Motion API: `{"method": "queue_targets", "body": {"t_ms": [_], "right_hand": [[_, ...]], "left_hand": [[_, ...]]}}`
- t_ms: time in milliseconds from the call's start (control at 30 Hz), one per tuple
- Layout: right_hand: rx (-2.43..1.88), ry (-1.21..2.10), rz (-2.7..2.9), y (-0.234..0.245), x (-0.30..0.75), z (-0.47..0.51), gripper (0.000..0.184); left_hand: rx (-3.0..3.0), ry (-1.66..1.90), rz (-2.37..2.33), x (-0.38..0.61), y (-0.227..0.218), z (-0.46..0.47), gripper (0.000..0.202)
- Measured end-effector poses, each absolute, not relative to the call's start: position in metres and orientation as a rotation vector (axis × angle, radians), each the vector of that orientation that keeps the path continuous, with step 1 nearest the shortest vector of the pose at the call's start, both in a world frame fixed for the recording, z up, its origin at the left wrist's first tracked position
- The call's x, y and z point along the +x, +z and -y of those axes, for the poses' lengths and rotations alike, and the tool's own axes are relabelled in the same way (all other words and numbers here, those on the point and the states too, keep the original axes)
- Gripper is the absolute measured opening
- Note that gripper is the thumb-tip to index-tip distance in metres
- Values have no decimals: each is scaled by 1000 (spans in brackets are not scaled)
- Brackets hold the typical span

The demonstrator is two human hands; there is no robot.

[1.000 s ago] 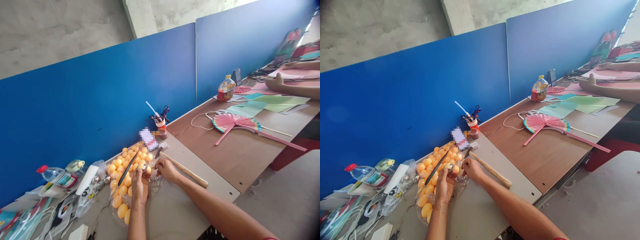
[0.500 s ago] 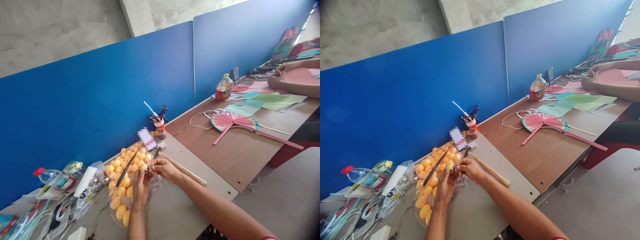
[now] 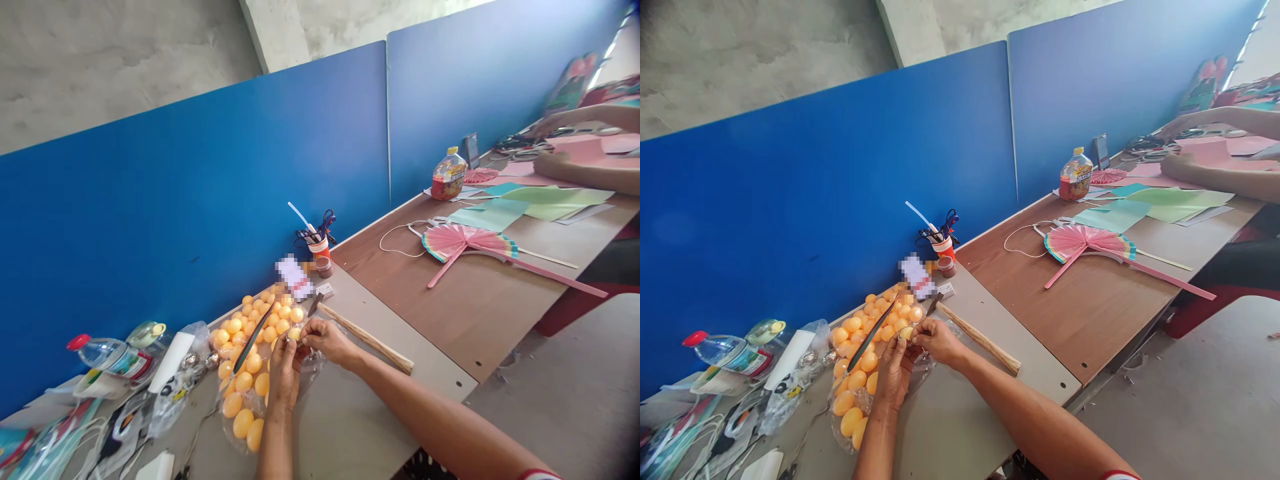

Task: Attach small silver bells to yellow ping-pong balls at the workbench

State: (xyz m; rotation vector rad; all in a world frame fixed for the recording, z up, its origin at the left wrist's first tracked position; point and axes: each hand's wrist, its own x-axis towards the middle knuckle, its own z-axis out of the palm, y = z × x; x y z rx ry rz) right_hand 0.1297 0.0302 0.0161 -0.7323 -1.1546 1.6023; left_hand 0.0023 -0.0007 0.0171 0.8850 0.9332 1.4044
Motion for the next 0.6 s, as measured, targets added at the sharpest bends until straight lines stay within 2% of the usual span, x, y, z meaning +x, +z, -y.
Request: {"method": "queue_targets", "body": {"t_ms": [300,600], "right_hand": [[-813,1632,1149,19,131,-29,3],[-903,1631,1093,12,129,-32,14]], "left_hand": [[1026,1370,-1044,-1,11,2,32],[1131,1359,-1155,-3,3,-1,43]]}}
